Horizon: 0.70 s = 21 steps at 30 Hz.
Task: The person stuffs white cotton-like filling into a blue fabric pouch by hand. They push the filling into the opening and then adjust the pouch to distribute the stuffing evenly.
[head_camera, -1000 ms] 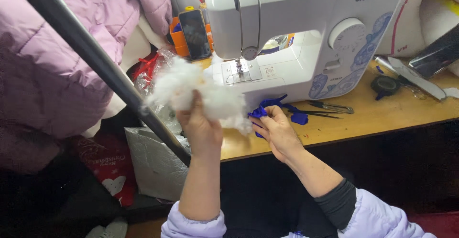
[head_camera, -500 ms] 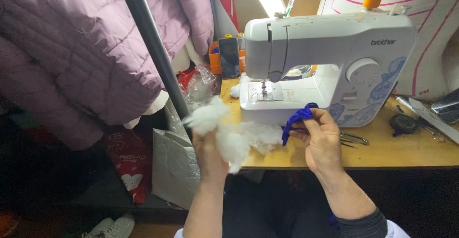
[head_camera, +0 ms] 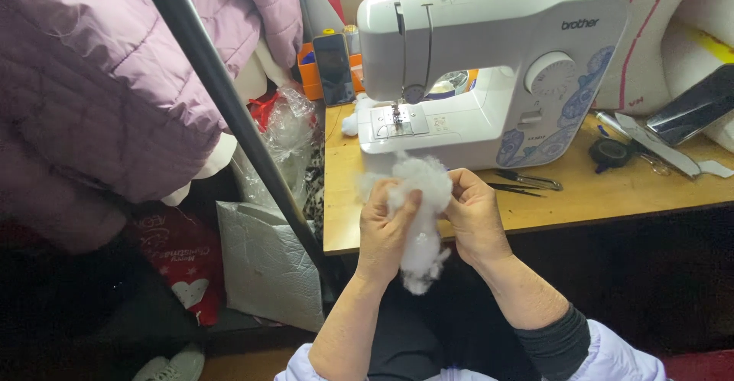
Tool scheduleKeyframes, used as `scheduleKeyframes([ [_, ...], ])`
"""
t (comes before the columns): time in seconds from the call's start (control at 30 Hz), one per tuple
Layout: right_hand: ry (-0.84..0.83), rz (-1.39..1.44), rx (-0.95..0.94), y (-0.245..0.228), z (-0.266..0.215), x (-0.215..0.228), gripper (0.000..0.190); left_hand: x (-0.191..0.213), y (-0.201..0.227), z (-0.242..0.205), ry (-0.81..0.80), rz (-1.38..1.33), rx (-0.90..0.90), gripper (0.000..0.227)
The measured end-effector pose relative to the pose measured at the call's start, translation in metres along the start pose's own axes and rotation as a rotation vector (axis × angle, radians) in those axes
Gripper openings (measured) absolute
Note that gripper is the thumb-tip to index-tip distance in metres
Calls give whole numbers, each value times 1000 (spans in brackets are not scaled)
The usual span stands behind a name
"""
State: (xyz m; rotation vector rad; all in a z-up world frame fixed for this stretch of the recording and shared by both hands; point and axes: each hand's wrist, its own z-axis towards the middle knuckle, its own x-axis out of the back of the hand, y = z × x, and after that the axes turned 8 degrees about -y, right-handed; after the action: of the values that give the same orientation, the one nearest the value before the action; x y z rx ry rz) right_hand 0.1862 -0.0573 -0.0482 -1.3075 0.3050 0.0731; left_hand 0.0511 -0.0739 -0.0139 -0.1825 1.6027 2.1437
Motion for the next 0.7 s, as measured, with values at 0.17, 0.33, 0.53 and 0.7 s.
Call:
scheduleKeyframes([
  [0.17,-48,-79,21,-6,10,-1,7,5,-15,19,-94,194,-173,32],
  [0.33,3,-23,-23,-3,15,-3,3,23,-72,43,-75,438,-409,7],
  [0.53,83,50,-49,7,22,10,10,0,-45,32,-157,684,-548,25],
  [0.7,115,90,-41,11,26,11,11,2,-64,43,-138,685,-468,11],
])
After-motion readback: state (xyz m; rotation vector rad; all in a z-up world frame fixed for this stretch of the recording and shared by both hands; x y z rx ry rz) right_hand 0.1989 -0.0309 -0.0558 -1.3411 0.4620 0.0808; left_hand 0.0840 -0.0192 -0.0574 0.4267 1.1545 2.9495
